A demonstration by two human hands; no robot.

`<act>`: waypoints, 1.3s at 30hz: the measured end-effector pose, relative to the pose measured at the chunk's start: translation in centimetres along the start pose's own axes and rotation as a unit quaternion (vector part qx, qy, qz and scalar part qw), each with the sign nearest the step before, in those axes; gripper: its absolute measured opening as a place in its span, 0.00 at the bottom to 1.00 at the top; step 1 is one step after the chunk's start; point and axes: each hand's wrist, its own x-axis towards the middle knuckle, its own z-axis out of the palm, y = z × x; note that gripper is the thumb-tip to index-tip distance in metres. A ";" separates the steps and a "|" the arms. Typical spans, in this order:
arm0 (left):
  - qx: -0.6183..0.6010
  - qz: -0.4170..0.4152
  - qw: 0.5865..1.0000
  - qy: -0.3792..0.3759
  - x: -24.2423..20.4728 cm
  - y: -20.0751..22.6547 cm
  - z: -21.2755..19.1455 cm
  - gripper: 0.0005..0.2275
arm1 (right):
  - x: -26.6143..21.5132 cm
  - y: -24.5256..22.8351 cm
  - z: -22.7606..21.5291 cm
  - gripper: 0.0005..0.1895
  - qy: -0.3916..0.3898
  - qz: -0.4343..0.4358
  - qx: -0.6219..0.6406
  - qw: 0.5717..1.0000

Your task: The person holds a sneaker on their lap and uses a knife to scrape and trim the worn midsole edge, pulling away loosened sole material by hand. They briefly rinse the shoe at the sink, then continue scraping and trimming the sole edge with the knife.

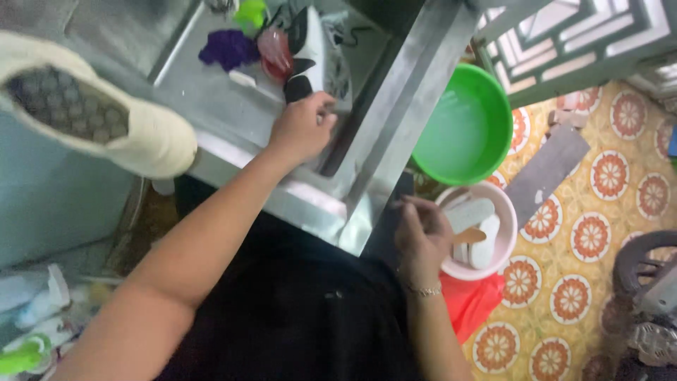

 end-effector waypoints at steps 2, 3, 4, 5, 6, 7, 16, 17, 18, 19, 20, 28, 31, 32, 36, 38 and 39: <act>0.021 -0.036 0.998 0.041 4.1 -1.5 0.6 0.20 | 1.4 0.4 -0.9 0.09 0.010 -0.020 0.029 0.999; 0.039 -0.074 0.993 0.079 5.9 -2.3 1.1 0.21 | 1.9 0.6 -1.5 0.07 0.019 -0.038 0.054 0.998; 0.040 -0.072 0.993 0.084 8.6 -3.3 1.9 0.21 | 2.5 0.3 -0.8 0.07 0.016 -0.042 0.056 0.997; 0.082 -0.099 0.982 0.137 11.3 -4.2 2.8 0.27 | 3.2 0.0 -0.2 0.07 0.025 0.017 0.061 0.998; 0.123 -0.128 0.966 0.186 13.8 -5.1 3.7 0.33 | 3.7 -0.4 0.2 0.07 0.036 0.079 0.064 0.994; 0.124 -0.129 0.966 0.187 14.7 -4.3 3.3 0.33 | 4.3 0.3 -0.1 0.07 0.035 0.080 0.064 0.994; 0.067 -0.218 0.966 0.121 18.6 -6.9 5.8 0.48 | 7.7 2.7 -4.4 0.08 0.034 0.111 0.068 0.991; 0.021 -0.216 0.966 0.143 18.4 -7.1 5.3 0.42 | 8.0 3.1 -5.0 0.05 0.015 0.089 0.087 0.992; -0.024 -0.214 0.962 0.165 18.1 -7.4 4.6 0.35 | 8.0 3.5 -5.4 0.07 -0.004 0.068 0.106 0.992; -0.022 -0.216 0.962 0.165 16.5 -6.0 3.6 0.35 | 8.4 2.6 -4.9 0.07 -0.004 0.070 0.107 0.992; -0.131 -0.212 0.954 0.168 14.7 -4.6 2.5 0.32 | 8.6 1.7 -4.3 0.06 0.002 0.074 0.116 0.990; -0.430 -0.134 0.892 0.036 -7.3 5.6 -5.5 0.31 | 8.2 -2.4 0.5 0.07 -0.081 0.014 0.143 0.986; -0.464 -0.129 0.874 -0.060 -12.9 3.6 -5.6 0.34 | 7.0 -3.7 2.3 0.19 -0.086 0.018 0.140 0.986; -0.467 -0.131 0.868 -0.107 -14.3 3.0 -5.6 0.37 | 6.5 -3.3 2.4 0.20 -0.109 0.025 0.172 0.979; -0.403 -0.102 0.883 -0.219 -18.0 -0.8 -5.2 0.40 | 3.8 -0.7 1.4 0.17 -0.079 0.033 0.167 0.982; -0.318 -0.059 0.924 -0.206 -18.6 -1.9 -5.1 0.37 | 2.5 1.3 0.4 0.17 -0.059 0.028 0.102 0.993; -0.228 -0.013 0.955 -0.191 -18.5 -2.2 -5.2 0.34 | 2.1 2.0 0.1 0.18 -0.039 0.020 0.038 0.998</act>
